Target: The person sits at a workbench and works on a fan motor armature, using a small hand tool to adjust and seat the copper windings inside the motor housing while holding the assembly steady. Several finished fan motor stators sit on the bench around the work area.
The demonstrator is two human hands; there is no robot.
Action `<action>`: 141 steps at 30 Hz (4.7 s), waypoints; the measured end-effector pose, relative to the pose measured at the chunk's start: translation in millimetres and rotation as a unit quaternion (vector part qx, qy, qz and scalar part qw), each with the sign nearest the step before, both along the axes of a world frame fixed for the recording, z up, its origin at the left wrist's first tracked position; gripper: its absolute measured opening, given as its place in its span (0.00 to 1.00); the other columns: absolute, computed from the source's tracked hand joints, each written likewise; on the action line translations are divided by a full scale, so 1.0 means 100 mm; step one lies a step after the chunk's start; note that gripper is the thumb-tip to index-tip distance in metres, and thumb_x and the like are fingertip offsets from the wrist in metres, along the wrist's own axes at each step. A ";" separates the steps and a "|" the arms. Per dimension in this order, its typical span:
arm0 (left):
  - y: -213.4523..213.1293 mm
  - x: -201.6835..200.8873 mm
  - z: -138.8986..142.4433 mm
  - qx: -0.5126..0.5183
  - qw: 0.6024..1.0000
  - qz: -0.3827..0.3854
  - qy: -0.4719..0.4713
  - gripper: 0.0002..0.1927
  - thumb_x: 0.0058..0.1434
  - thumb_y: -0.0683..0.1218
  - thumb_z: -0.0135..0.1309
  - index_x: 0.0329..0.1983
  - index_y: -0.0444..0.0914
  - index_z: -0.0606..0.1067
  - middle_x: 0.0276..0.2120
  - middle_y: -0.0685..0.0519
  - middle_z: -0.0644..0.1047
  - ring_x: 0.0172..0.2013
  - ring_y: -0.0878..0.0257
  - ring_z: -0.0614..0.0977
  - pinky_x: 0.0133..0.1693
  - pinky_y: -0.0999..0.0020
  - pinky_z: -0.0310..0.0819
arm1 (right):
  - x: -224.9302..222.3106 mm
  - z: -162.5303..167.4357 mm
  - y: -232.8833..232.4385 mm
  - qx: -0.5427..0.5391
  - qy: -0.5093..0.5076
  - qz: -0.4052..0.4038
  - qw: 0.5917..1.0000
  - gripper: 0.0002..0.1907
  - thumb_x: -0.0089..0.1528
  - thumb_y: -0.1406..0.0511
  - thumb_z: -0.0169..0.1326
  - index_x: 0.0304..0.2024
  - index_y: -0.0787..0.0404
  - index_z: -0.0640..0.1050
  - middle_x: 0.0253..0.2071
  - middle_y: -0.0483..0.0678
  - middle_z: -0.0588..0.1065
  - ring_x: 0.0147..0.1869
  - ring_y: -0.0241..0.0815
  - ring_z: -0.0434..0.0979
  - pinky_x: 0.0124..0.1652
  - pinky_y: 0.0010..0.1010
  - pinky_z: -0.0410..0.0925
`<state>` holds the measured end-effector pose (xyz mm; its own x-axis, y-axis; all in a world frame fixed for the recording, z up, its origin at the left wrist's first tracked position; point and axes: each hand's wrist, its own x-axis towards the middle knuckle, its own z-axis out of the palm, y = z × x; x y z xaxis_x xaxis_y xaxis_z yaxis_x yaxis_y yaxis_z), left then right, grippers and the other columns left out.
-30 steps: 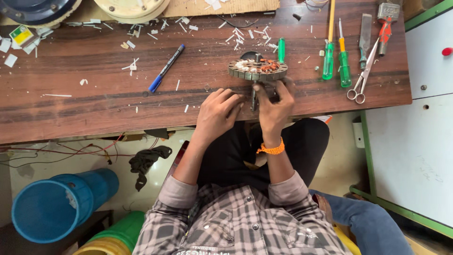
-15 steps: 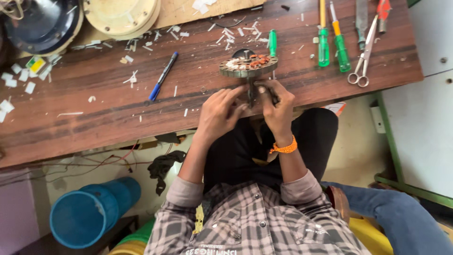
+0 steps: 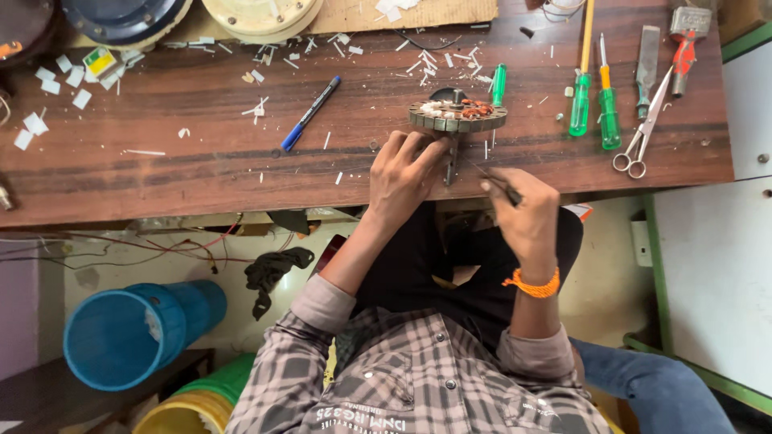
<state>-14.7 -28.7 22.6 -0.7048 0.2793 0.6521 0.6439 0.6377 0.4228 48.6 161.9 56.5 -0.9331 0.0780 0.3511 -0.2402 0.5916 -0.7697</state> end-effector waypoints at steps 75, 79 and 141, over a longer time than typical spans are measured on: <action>-0.24 -0.49 0.08 -0.051 0.978 -0.202 0.031 0.25 0.58 0.37 0.59 0.58 0.48 0.73 0.64 0.56 0.71 0.63 0.53 0.73 0.62 0.55 0.70 | -0.14 -0.42 -0.14 -0.135 -0.102 0.060 0.984 0.04 0.63 0.71 0.61 0.40 0.66 0.81 0.32 0.45 0.81 0.36 0.26 0.76 0.37 0.23 0.70; -0.22 -0.45 0.07 -0.056 0.977 -0.195 0.068 0.23 0.58 0.38 0.59 0.56 0.50 0.75 0.65 0.55 0.70 0.64 0.53 0.72 0.61 0.55 0.70 | -0.05 -0.42 -0.09 -0.103 -0.103 0.008 0.989 0.05 0.62 0.71 0.62 0.41 0.67 0.82 0.29 0.46 0.79 0.31 0.28 0.69 0.32 0.23 0.65; -0.03 -0.59 -0.17 0.251 0.921 -0.248 -0.165 0.42 0.61 0.36 0.65 0.75 0.46 0.59 0.52 0.54 0.79 0.55 0.60 0.83 0.61 0.65 0.78 | -0.30 0.40 -0.06 0.086 -0.104 0.059 0.989 0.05 0.62 0.67 0.64 0.40 0.62 0.83 0.22 0.50 0.73 0.25 0.36 0.68 0.27 0.30 0.61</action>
<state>-73.9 -32.0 5.5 -0.7547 0.3411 0.5605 0.5875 -0.0290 0.8087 18.8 156.2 96.5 -0.9855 -0.0790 0.1499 -0.1622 0.6949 -0.7006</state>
